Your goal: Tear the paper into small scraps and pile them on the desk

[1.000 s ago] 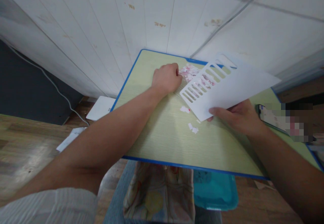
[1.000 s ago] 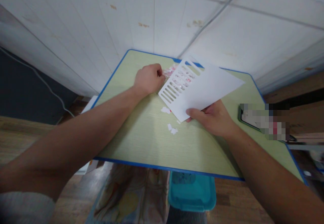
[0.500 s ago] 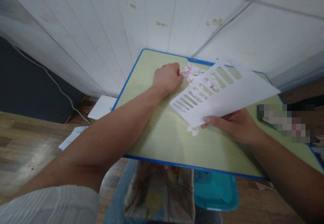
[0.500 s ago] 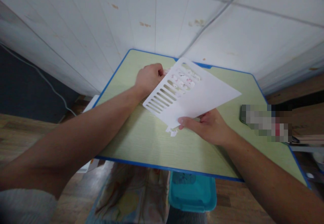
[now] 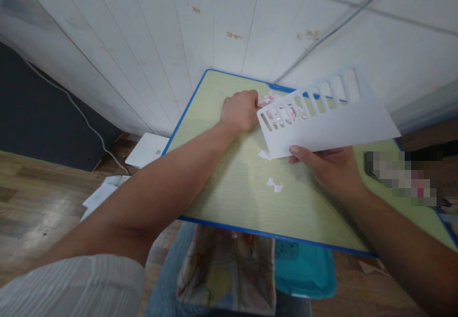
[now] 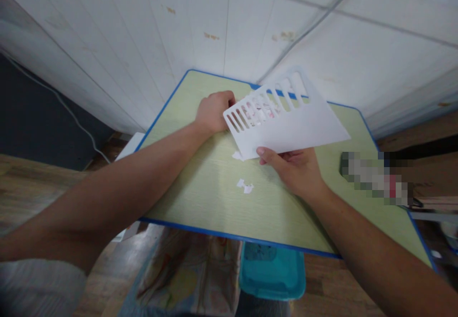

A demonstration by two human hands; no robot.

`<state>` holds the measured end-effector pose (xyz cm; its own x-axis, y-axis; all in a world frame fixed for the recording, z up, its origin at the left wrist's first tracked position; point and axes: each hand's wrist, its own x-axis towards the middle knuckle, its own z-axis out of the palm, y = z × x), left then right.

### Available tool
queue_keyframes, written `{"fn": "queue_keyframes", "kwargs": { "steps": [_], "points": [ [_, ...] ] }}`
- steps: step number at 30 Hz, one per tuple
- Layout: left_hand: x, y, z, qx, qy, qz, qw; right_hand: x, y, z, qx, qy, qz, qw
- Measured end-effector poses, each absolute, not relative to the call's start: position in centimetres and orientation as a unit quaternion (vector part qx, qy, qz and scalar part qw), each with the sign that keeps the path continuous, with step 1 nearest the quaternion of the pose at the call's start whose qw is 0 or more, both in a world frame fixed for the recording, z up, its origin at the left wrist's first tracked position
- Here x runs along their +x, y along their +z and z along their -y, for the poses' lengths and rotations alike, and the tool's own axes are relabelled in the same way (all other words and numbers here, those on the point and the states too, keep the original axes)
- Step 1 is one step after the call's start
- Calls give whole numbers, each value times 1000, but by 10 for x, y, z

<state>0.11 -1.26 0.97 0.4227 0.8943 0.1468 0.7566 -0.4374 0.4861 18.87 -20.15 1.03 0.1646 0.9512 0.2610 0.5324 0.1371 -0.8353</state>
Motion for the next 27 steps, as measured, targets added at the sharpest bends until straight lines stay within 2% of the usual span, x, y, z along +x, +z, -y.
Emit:
{"fn": "queue_keyframes", "kwargs": {
  "steps": [9,20,27],
  "points": [
    [5,7,9,814,207,-512,182,199,-7,206,-610,178,628,450],
    [6,3,7,820,207,-508,161,212,6,211,-578,219,675,402],
    [6,5,9,819,207,-509,163,209,13,215,-558,250,681,402]
  ]
}}
